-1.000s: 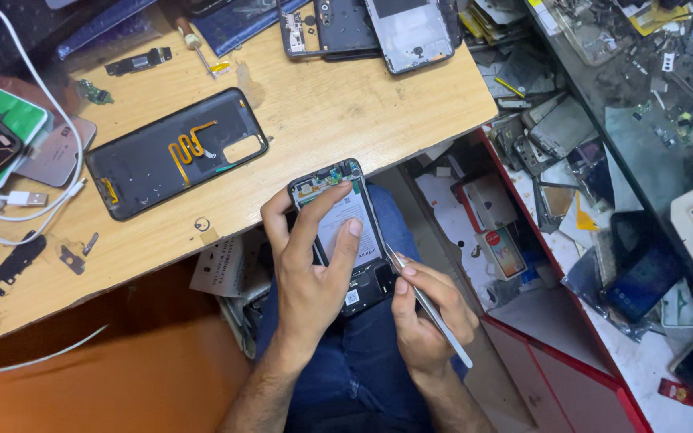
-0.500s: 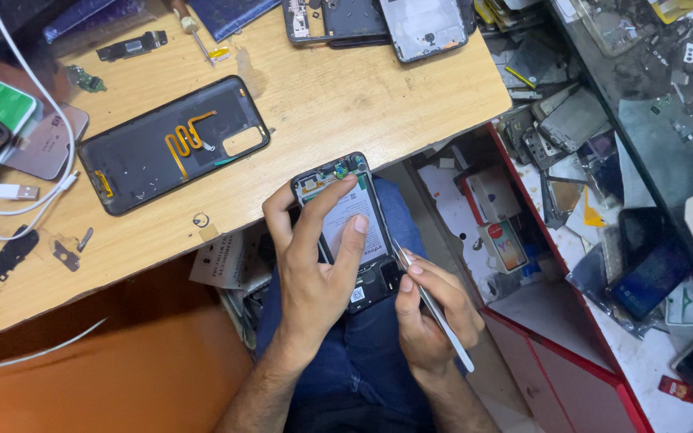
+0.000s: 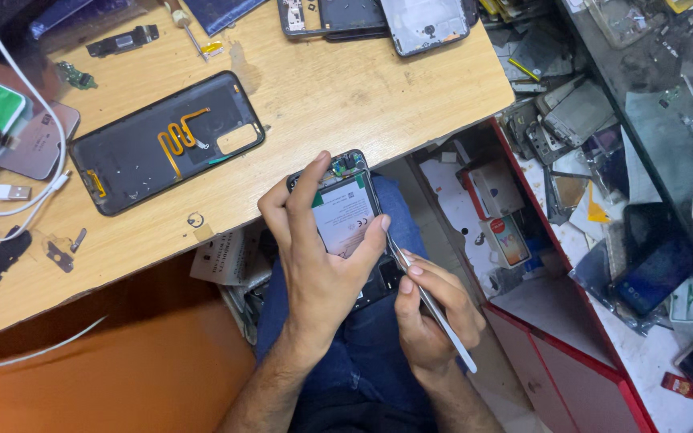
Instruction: The person uses tweezers and a screwdriver to manipulate internal components of a disassembled smartphone. They connect a ribbon cable, adjust parts on the motherboard, and tighten screws to secure the internal assembly.
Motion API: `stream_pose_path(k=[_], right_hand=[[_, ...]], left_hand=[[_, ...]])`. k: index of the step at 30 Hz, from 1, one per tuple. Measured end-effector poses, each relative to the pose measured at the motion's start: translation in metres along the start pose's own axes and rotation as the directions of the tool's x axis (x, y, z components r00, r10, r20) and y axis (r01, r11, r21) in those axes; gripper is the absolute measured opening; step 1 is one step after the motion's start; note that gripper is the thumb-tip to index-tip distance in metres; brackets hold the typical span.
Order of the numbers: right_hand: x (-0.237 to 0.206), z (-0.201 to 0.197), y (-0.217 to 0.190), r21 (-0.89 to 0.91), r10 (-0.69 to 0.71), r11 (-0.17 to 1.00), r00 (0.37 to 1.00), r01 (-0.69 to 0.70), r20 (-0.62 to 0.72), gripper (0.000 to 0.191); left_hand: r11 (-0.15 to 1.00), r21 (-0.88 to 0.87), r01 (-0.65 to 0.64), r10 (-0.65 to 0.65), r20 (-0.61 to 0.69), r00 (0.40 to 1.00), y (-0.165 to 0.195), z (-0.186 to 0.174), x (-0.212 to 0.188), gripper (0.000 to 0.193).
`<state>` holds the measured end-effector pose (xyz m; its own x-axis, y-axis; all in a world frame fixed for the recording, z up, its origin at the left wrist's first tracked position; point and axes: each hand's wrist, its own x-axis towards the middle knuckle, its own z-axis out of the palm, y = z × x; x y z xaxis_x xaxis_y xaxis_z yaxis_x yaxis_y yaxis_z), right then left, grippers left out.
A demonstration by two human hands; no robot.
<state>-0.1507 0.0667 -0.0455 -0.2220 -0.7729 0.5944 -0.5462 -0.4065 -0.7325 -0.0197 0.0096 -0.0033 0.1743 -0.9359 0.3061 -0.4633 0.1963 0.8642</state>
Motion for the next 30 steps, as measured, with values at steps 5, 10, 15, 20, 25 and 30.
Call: stream_pose_path(k=[5, 10, 15, 20, 25, 30], right_hand=[[0.0, 0.0, 0.0, -0.001, 0.001, 1.0, 1.0, -0.001, 0.018, 0.018], [0.002, -0.004, -0.002, 0.035, 0.068, 0.997, 0.998, -0.069, 0.015, 0.017], [0.017, -0.008, -0.002, 0.187, 0.143, 0.971, 0.989, -0.146, 0.031, 0.017], [0.044, -0.002, 0.001, 0.314, 0.165, 0.932, 0.983, -0.181, 0.077, 0.02], [0.063, 0.011, -0.002, 0.333, 0.188, 0.916, 0.973, -0.224, 0.138, 0.018], [0.067, 0.021, -0.006, 0.48, 0.266, 0.823, 0.953, -0.303, 0.145, 0.017]], left_hand=[[1.0, 0.007, 0.012, -0.012, -0.022, 1.0, 0.001, 0.001, 0.002, 0.093], [0.999, -0.004, 0.042, -0.042, -0.075, 0.996, 0.003, 0.002, 0.005, 0.089], [0.995, -0.059, 0.085, -0.093, -0.144, 0.985, 0.004, 0.006, 0.009, 0.073], [0.995, -0.065, 0.081, -0.091, -0.157, 0.983, 0.004, 0.007, 0.011, 0.068], [0.989, -0.116, 0.091, -0.11, -0.169, 0.98, 0.003, 0.005, 0.016, 0.063], [0.973, -0.207, 0.106, -0.141, -0.164, 0.976, 0.004, 0.004, 0.019, 0.057]])
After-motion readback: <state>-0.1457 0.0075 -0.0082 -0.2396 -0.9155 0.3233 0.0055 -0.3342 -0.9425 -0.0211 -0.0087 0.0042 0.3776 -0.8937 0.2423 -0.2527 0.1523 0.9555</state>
